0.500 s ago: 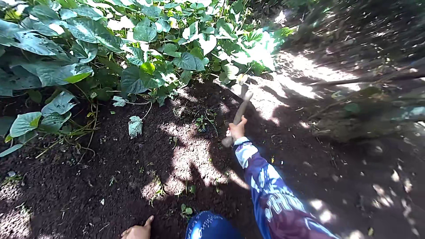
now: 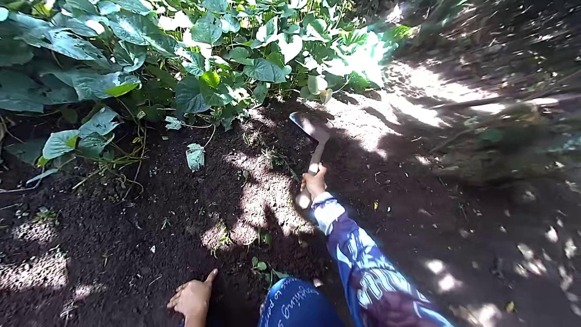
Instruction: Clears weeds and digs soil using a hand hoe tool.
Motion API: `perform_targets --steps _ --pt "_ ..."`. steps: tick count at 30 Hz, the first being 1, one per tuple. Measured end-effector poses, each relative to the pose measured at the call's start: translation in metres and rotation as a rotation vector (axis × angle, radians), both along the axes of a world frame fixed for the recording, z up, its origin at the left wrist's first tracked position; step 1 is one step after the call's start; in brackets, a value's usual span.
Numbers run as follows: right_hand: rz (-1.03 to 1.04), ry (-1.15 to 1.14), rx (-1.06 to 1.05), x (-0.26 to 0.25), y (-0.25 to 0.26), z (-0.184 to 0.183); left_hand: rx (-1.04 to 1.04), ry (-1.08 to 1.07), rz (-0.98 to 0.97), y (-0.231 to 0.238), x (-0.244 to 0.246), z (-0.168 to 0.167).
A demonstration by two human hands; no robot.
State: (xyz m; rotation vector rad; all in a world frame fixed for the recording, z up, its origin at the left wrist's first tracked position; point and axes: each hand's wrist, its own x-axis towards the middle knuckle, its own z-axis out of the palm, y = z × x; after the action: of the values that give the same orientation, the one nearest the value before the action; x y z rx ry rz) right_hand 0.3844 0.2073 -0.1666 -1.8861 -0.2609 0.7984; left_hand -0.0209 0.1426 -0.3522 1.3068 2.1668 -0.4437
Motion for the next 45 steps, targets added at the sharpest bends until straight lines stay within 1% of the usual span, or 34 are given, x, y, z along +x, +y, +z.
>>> perform_targets --steps 2,3,4,7,9,10,12,14,16,18,19,20,21,24,25,26,28,31,33,34,36,38,39,41,42,45 --pt "0.021 0.023 -0.046 -0.009 0.003 -0.02 -0.025 0.007 -0.034 0.0 -0.001 0.006" --pt "0.09 0.021 -0.087 -0.022 -0.01 -0.035 -0.031 0.014 -0.051 0.002 -0.002 0.008" --pt "0.17 0.018 -0.15 -0.04 -0.032 -0.046 -0.032 0.02 -0.065 0.003 -0.003 0.009" --pt "0.426 -0.01 -0.338 -0.095 -0.116 -0.061 -0.032 0.012 -0.074 0.003 -0.004 0.009" --pt "0.489 0.061 -0.329 -0.107 -0.158 -0.067 -0.033 0.009 -0.077 0.002 -0.004 0.009" --pt "0.479 0.08 -0.29 -0.105 -0.165 -0.066 -0.027 0.008 -0.074 0.003 -0.004 0.009" --pt "0.394 0.036 -0.2 -0.092 -0.156 -0.052 -0.017 0.011 -0.081 0.003 -0.004 0.009" --pt "0.221 -0.067 -0.141 -0.074 -0.124 -0.028 -0.022 0.01 -0.105 0.001 -0.003 0.012" --pt "0.039 -0.09 -0.12 -0.053 -0.083 -0.007 -0.036 0.004 -0.117 -0.002 -0.006 0.014" --pt "-0.096 -0.043 -0.076 -0.035 -0.052 -0.006 -0.045 -0.003 -0.13 -0.003 -0.01 0.015" --pt "-0.137 -0.019 -0.064 -0.032 -0.044 -0.012 -0.041 -0.008 -0.137 -0.004 -0.012 0.015" --pt "-0.127 -0.017 -0.09 -0.032 -0.045 -0.021 -0.041 -0.018 -0.145 -0.005 -0.014 0.016" --pt "-0.072 -0.034 -0.146 -0.038 -0.056 -0.032 -0.046 -0.025 -0.16 -0.005 -0.017 0.018" --pt "0.189 -0.146 -0.324 -0.069 -0.117 -0.057 -0.068 -0.033 -0.21 -0.006 -0.021 0.02" --pt "0.252 -0.131 -0.329 -0.076 -0.134 -0.06 -0.074 -0.035 -0.218 -0.006 -0.023 0.02" --pt "0.266 -0.103 -0.299 -0.078 -0.143 -0.059 -0.079 -0.037 -0.223 -0.007 -0.024 0.02" --pt "0.211 -0.106 -0.222 -0.069 -0.136 -0.049 -0.087 -0.038 -0.228 -0.006 -0.026 0.019" --pt "0.03 -0.152 -0.165 -0.049 -0.091 -0.026 -0.095 -0.036 -0.249 -0.005 -0.029 0.019" --pt "-0.064 -0.071 -0.158 -0.043 -0.067 -0.018 -0.114 -0.037 -0.26 -0.005 -0.03 0.02" --pt "-0.07 -0.035 -0.161 -0.045 -0.063 -0.024 -0.118 -0.038 -0.261 -0.005 -0.03 0.021" --pt "0.012 -0.035 -0.192 -0.062 -0.079 -0.047 -0.119 -0.04 -0.264 -0.004 -0.031 0.022" --pt "0.139 -0.073 -0.264 -0.082 -0.117 -0.07 -0.111 -0.036 -0.267 -0.003 -0.029 0.02" --pt "0.178 -0.044 -0.267 -0.088 -0.136 -0.075 -0.109 -0.034 -0.265 -0.004 -0.028 0.019" --pt "0.181 0.051 -0.227 -0.094 -0.164 -0.072 -0.106 -0.031 -0.257 -0.006 -0.028 0.017" --pt "0.168 0.067 -0.195 -0.09 -0.168 -0.067 -0.103 -0.032 -0.253 -0.005 -0.028 0.016" --pt "0.081 -0.015 -0.066 -0.067 -0.143 -0.047 -0.098 -0.044 -0.245 -0.003 -0.028 0.017"
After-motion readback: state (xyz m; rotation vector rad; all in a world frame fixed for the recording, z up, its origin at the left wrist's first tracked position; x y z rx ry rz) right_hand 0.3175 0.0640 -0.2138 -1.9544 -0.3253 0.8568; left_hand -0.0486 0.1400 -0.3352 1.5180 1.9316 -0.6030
